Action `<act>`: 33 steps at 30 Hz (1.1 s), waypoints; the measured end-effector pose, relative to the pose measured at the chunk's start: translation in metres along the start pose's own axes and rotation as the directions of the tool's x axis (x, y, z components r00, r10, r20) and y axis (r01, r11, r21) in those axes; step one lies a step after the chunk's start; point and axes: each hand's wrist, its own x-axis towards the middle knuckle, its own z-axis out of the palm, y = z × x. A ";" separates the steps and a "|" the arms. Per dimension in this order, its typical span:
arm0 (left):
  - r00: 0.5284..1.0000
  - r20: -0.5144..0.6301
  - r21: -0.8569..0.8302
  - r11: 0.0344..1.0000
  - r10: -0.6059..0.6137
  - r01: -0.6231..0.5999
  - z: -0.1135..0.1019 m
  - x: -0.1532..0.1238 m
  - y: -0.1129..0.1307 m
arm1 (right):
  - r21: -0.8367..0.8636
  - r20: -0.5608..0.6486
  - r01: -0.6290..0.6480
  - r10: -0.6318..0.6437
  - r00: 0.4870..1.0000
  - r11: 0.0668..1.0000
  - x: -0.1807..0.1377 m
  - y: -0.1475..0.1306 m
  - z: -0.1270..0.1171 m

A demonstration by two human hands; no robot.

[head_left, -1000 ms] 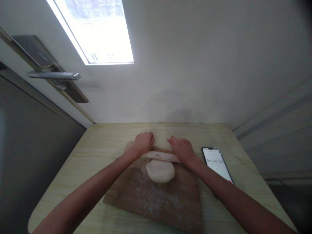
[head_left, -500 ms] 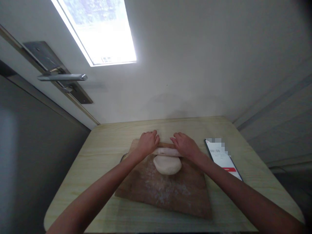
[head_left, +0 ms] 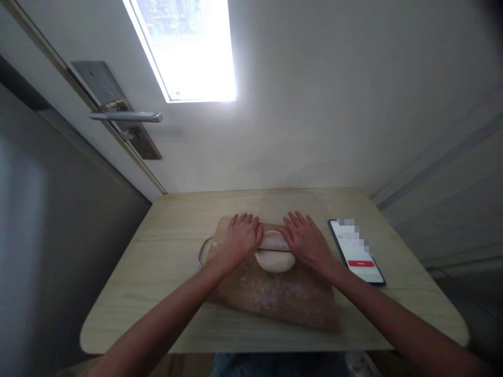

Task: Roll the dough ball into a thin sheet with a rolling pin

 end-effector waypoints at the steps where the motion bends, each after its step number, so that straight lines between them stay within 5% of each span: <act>1: 1.000 -0.017 0.003 1.000 -0.002 0.002 0.000 -0.004 0.001 | -0.003 -0.003 0.003 -0.003 1.000 1.000 -0.002 -0.002 -0.002; 15: 0.999 -0.045 0.000 1.000 -0.011 0.011 -0.001 -0.039 0.014 | 0.004 -0.009 -0.033 0.033 0.999 0.999 -0.033 -0.020 -0.012; 33: 0.999 -0.034 -0.006 1.000 -0.017 0.016 -0.004 -0.069 0.021 | -0.052 -0.172 0.052 -0.060 0.983 0.997 -0.059 -0.026 -0.004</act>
